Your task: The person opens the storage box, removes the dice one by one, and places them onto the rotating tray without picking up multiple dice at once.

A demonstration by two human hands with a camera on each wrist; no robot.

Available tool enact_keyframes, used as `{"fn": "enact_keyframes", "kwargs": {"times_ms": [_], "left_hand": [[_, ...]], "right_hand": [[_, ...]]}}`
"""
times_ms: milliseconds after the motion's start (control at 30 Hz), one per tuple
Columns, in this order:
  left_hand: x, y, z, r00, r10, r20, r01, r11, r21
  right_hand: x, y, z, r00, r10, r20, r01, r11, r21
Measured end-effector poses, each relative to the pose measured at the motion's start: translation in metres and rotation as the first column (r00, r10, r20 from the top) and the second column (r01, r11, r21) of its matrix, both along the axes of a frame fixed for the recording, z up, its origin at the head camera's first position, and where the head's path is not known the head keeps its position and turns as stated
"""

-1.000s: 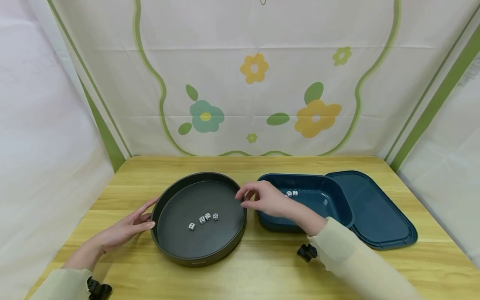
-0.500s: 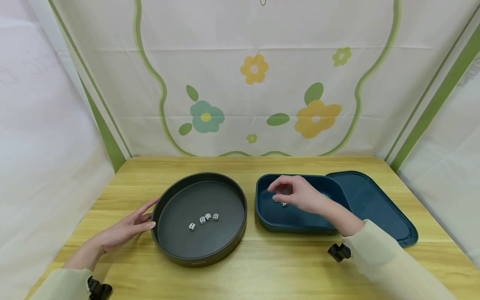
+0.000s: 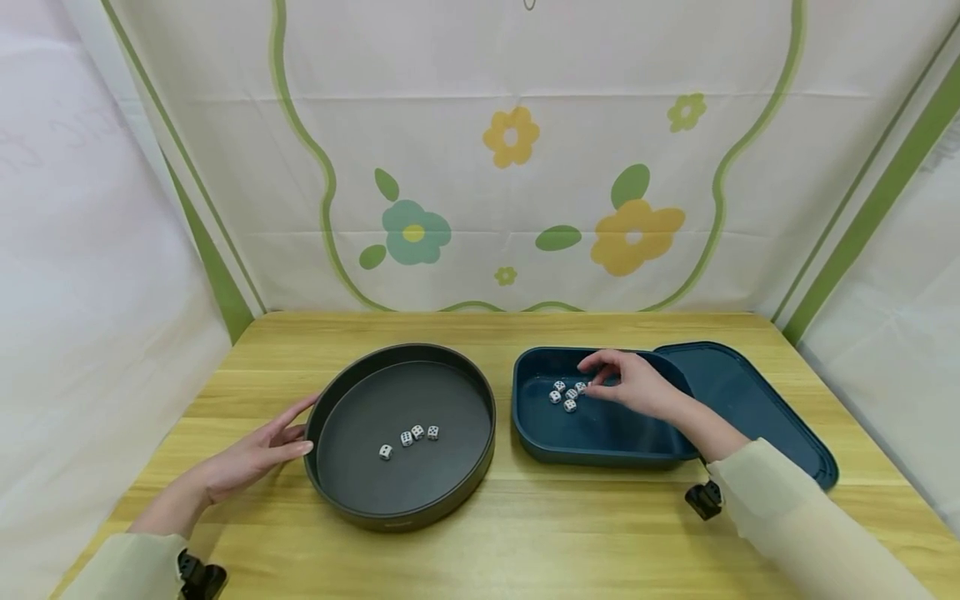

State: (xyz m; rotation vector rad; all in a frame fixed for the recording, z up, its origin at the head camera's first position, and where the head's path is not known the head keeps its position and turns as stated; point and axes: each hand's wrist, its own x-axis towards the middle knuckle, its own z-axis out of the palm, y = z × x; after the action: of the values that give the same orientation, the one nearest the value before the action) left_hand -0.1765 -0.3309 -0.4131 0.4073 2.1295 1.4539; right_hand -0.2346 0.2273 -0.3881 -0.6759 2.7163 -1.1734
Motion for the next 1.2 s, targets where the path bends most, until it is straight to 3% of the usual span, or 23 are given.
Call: {"fn": "enact_keyframes", "kwargs": {"times_ms": [300, 633, 1200], "left_hand": [[0.0, 0.0, 0.001, 1.0, -0.005, -0.004, 0.005, 1.0, -0.003], [0.002, 0.0, 0.002, 1.0, -0.01, -0.012, 0.01, 1.0, 0.004], [0.002, 0.0, 0.0, 1.0, 0.014, 0.005, -0.014, 1.0, -0.005]], "right_hand": [[-0.001, 0.009, -0.016, 1.0, -0.017, 0.023, 0.014, 0.993, 0.12], [-0.001, 0.009, -0.029, 0.999, -0.034, 0.043, 0.028, 0.99, 0.135], [-0.004, 0.005, -0.031, 0.999, -0.037, 0.031, 0.032, 0.986, 0.166]]}}
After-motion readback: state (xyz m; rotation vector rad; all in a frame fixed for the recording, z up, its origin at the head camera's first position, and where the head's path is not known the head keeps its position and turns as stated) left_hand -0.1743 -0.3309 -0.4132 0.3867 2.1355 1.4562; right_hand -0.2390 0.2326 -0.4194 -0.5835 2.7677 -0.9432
